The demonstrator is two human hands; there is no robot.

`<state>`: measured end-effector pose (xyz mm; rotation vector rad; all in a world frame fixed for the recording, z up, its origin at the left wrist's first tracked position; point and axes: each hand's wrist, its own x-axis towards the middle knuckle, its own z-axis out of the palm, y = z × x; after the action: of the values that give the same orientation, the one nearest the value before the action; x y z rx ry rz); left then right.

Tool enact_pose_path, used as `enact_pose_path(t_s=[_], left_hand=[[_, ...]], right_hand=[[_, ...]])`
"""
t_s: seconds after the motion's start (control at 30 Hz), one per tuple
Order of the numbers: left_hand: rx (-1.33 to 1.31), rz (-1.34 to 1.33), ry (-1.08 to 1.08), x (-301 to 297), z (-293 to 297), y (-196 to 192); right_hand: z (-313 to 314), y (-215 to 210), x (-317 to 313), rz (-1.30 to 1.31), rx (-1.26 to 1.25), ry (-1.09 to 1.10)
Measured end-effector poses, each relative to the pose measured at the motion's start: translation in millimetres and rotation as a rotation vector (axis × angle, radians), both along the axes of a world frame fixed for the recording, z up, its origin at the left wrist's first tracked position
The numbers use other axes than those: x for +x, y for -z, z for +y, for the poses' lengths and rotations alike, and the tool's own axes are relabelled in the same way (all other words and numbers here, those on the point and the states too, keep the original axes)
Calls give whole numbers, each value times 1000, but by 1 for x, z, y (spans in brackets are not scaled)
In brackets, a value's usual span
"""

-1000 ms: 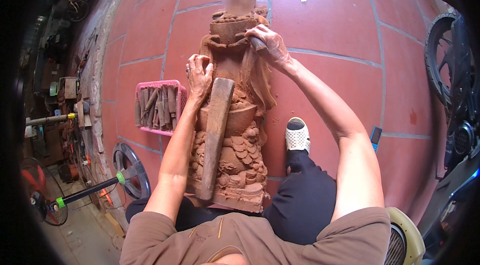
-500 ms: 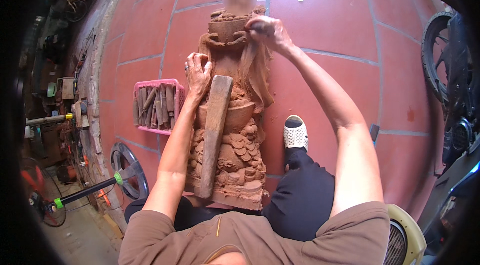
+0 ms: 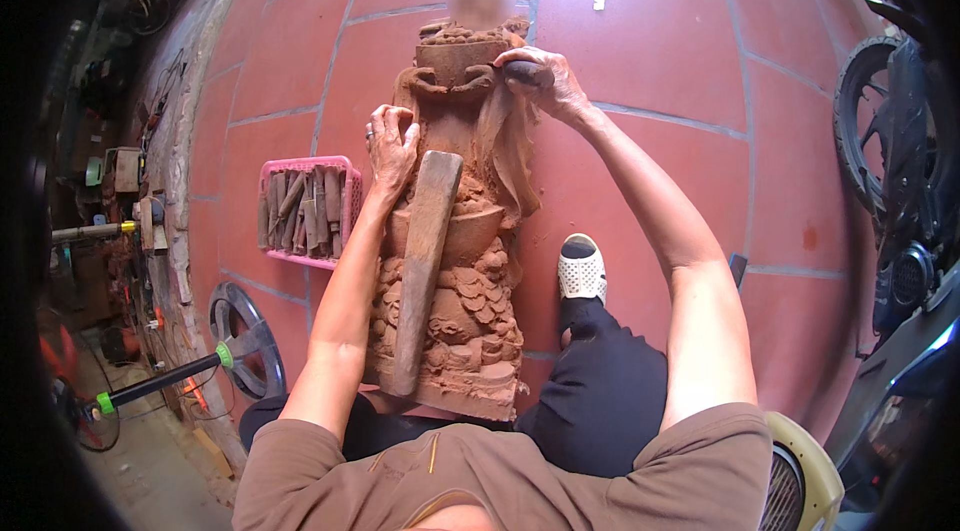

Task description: The person carves a wooden sculpture of a figure using a chisel and mallet. They repeatedly strike the chisel to shape the upper torso and head area, occasionally switching tools from a nearby basket.

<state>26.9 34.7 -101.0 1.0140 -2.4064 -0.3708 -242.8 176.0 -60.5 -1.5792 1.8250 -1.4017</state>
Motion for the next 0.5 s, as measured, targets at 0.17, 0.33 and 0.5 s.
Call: enact_pose_path(t_s=[0.17,0.33,0.5], left_hand=[[12,17,20,-8,2,0],[-1,12,8,-2,1,1],[20,9,0,-2,0,-1]], right_hand=[[-13,4,-24,-266,-52,56],[-14,-1,-7,162,-42,72],[0,-4,-13,-119,50,-67]])
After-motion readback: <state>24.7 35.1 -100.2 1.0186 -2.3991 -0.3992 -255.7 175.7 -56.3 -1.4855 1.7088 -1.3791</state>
